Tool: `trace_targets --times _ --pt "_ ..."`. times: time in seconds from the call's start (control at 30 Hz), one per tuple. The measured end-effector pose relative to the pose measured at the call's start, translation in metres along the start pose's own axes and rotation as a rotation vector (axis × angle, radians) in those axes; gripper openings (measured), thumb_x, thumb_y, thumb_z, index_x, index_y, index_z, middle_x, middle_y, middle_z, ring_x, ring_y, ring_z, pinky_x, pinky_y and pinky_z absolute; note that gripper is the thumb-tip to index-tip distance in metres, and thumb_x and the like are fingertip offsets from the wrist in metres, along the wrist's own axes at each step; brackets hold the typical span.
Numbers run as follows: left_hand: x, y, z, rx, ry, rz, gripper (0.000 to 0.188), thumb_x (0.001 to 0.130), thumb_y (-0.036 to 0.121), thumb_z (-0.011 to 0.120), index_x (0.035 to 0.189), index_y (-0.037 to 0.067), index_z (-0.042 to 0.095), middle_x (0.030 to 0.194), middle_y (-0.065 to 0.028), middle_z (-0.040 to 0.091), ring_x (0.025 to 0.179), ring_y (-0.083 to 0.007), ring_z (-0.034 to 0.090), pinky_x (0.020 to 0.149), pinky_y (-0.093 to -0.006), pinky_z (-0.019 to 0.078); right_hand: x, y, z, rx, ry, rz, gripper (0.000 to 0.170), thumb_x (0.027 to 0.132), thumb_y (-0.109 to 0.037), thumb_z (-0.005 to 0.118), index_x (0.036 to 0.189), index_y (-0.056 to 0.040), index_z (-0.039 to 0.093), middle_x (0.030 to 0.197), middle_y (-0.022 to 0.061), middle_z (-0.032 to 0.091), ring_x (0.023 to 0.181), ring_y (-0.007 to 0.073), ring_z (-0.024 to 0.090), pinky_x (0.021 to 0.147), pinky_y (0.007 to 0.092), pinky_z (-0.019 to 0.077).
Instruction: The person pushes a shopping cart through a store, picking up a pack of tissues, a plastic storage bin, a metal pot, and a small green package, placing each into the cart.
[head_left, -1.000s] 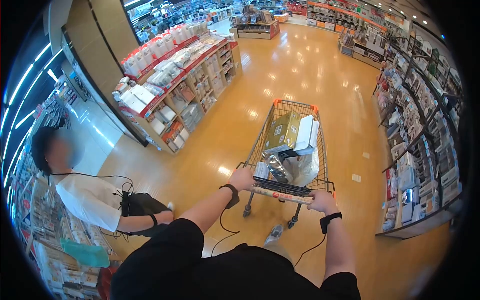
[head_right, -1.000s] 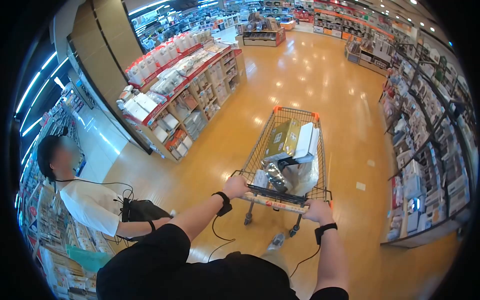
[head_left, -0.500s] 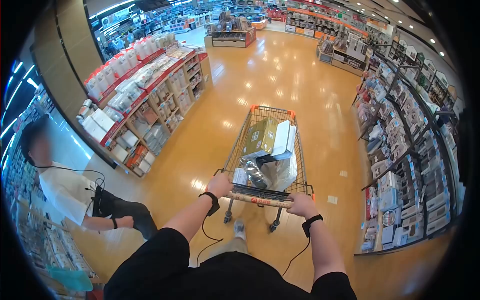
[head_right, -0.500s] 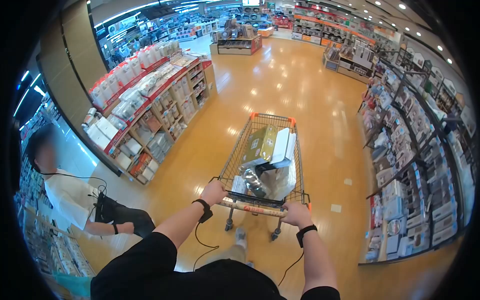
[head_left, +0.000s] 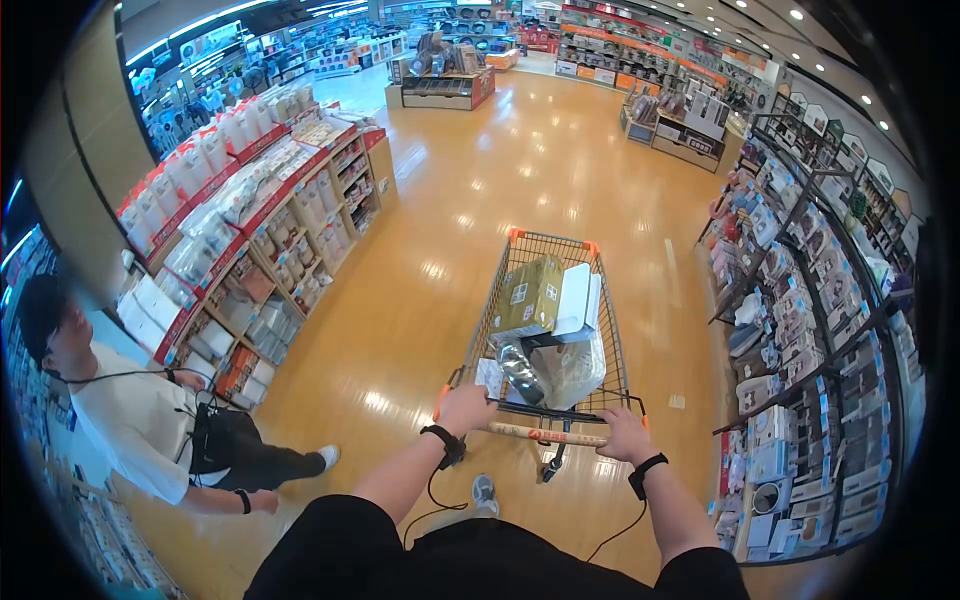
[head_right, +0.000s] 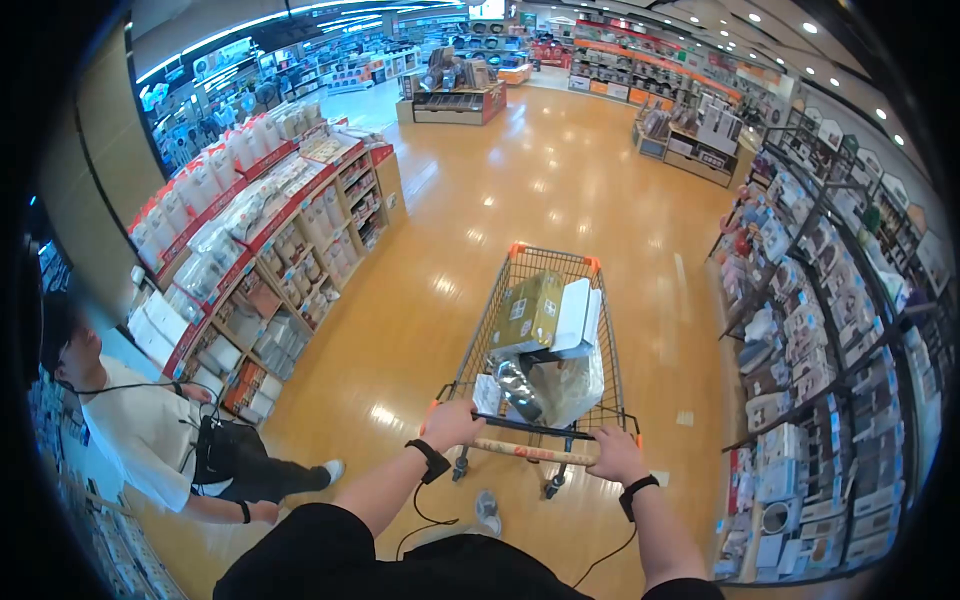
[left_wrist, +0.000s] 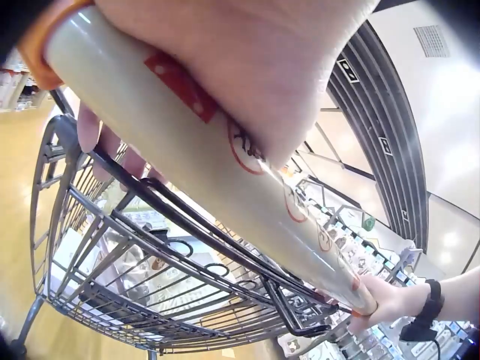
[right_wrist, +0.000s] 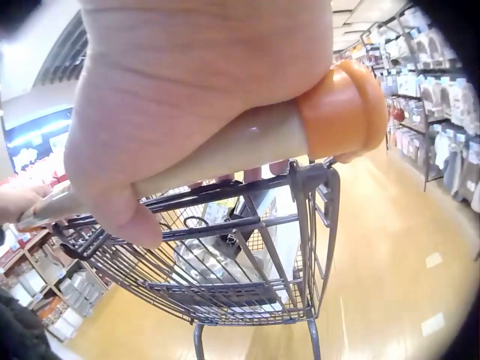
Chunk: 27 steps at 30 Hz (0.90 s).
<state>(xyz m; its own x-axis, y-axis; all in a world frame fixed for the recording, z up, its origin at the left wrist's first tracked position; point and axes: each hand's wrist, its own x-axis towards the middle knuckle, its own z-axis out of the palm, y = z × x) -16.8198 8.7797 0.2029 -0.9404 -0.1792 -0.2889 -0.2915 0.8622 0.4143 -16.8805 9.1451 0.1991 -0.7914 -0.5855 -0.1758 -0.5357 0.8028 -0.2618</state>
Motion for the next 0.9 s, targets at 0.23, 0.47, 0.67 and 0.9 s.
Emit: trace_targets --times 0.23,0.47,0.67,0.9 --pt "0.109 0.022 0.003 0.025 0.024 0.071 0.041 0.087 0.04 0.062 0.107 0.005 0.071 0.098 -0.0179 0.074 0.095 -0.0359 0.07 0.083 -0.0474 0.0547 0.077 0.071 -0.016 0.046 0.035 0.016 0.072 0.064 -0.033 0.081 0.129 -0.0109 0.061 0.13 0.0143 0.06 0.122 0.0349 0.056 0.103 0.0446 0.0476" --pt "0.213 0.043 -0.036 0.007 -0.001 0.082 0.038 0.087 0.038 0.059 0.1 0.006 0.075 0.096 -0.0186 0.074 0.093 -0.0365 0.071 0.084 -0.0467 0.0556 0.168 0.103 -0.037 -0.01 0.07 0.034 0.066 0.067 -0.037 0.078 0.126 -0.012 0.063 0.112 0.0121 0.065 0.111 0.0331 0.061 0.095 0.045 0.0504" --pt "0.313 0.052 -0.066 0.039 0.017 0.041 0.036 0.087 0.037 0.063 0.101 0.006 0.075 0.101 -0.0168 0.075 0.098 -0.0343 0.07 0.087 -0.043 0.0552 0.258 0.135 -0.066 0.088 0.099 0.053 0.054 0.069 -0.03 0.073 0.118 -0.0099 0.066 0.113 0.0112 0.064 0.106 0.0333 0.063 0.093 0.0455 0.0492" --pt "0.436 0.062 -0.103 0.039 0.024 0.066 0.037 0.088 0.035 0.065 0.109 0.005 0.073 0.107 -0.0147 0.075 0.102 -0.0293 0.071 0.089 -0.0394 0.0548 0.376 0.18 -0.1 0.056 0.1 0.05 0.048 0.071 -0.031 0.072 0.115 -0.0111 0.069 0.112 0.0112 0.064 0.107 0.0311 0.064 0.094 0.0428 0.0485"
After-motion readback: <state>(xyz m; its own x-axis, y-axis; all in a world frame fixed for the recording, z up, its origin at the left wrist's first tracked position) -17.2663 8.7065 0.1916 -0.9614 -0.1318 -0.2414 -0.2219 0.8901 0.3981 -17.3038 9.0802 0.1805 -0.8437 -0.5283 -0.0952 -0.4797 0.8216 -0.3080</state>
